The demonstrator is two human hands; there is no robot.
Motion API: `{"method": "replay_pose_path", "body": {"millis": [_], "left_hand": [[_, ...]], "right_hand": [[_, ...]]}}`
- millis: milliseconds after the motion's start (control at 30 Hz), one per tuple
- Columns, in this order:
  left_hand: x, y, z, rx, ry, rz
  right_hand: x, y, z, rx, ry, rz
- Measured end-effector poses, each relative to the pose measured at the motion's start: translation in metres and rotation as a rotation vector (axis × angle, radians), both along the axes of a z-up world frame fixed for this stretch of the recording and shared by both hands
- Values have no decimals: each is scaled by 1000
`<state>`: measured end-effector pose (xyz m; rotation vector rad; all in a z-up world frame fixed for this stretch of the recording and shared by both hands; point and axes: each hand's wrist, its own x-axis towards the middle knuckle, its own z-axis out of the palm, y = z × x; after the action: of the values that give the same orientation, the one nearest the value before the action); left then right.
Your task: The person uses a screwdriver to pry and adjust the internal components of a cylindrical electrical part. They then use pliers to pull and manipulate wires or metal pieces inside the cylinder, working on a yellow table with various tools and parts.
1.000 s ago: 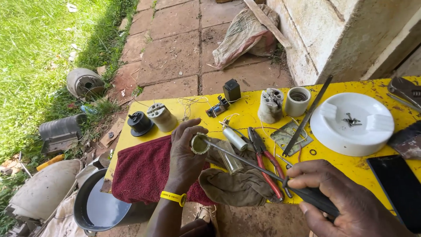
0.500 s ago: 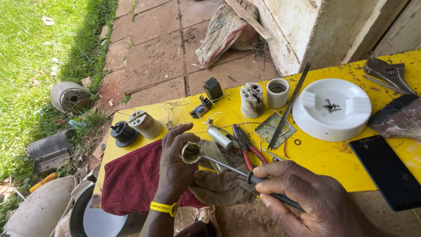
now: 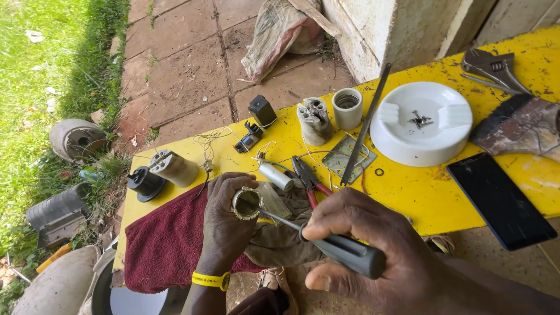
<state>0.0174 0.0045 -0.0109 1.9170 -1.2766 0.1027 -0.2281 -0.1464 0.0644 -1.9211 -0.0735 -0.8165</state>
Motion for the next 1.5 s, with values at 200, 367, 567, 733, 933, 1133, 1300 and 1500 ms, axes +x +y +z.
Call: {"method": "replay_pose_path", "body": {"millis": [200, 367, 567, 733, 933, 1133, 1300, 1500], "left_hand": [[-11, 1, 7, 50, 68, -18], [-11, 1, 4, 57, 83, -34], [-18, -3, 3, 95, 91, -34], [-22, -4, 9, 70, 122, -44], [-19, -5, 8, 47, 100, -60], [-20, -5, 12, 8, 85, -108], [-23, -5, 13, 23, 65, -126], [-23, -5, 12, 34, -3, -138]], "right_hand": [[7, -7, -4, 31, 69, -1], [6, -5, -1, 19, 56, 28], [3, 8, 4, -72, 5, -37], [3, 8, 2, -72, 17, -4], [3, 8, 2, -69, -33, -30], [3, 7, 3, -101, -45, -75], [4, 3, 4, -12, 4, -106], [2, 2, 6, 14, 49, -139]]}}
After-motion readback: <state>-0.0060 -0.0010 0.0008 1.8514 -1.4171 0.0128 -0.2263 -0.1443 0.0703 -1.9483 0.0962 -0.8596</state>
